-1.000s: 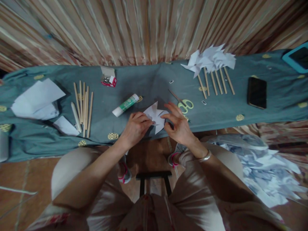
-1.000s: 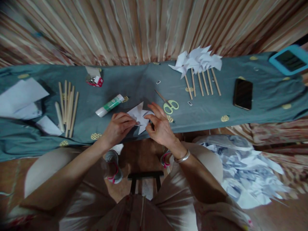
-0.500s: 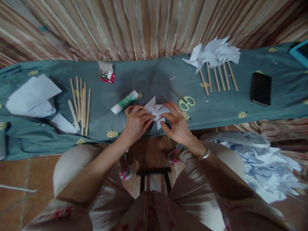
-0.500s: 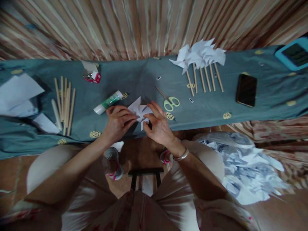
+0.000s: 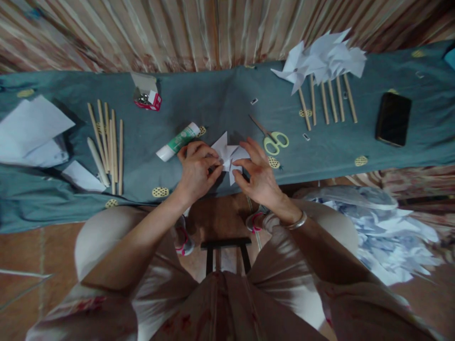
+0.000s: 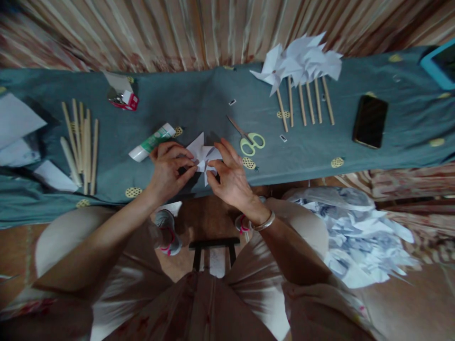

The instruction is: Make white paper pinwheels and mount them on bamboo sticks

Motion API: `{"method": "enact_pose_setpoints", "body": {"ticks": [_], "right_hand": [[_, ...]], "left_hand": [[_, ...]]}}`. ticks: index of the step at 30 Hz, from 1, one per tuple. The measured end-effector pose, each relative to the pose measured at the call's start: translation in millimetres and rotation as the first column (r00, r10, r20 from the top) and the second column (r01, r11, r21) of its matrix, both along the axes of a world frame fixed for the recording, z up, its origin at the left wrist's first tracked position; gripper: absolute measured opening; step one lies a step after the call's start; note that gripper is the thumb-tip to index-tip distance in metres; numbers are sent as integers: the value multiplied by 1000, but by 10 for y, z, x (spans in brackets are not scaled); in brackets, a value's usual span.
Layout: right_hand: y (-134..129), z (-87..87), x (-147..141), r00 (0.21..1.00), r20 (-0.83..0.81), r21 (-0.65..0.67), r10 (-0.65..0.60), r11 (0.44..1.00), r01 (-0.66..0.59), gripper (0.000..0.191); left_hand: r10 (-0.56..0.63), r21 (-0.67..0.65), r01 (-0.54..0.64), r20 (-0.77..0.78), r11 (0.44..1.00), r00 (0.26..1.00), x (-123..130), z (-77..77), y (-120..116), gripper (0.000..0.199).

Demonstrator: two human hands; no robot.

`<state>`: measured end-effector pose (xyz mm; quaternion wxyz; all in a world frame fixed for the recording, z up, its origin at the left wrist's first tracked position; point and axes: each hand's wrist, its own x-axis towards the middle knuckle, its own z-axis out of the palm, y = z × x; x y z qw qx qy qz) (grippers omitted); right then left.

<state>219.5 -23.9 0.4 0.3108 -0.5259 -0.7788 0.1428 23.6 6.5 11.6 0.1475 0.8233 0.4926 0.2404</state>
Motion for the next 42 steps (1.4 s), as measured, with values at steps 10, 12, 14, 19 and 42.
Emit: {"method": "enact_pose_setpoints", "body": {"ticks": [10,12,14,19,42], "right_hand": [[12,-15,28,999,-15,-12,38,999,-38,13],[10,-11,22,999,-16,-5,35,999,-35,13],[7,-6,16,1000,-5,12,26,1000,-26,13],[4,6,8,1000,8,15,28,999,-29,16],[-11,-29,-6,998,-17,-20,57,998,-57,21]], "left_hand": [[30,-81,-30,7,996,1000,20,22,5,13],[35,-89,-33,22,995,999,26,33,4,13],[32,-109,-29,23,994,999,33,47,5,14],[44,-149,-42,11,988,999,47,61,20,13],[36,-61,-34,40,998,999,42,-38,32,13]]}}
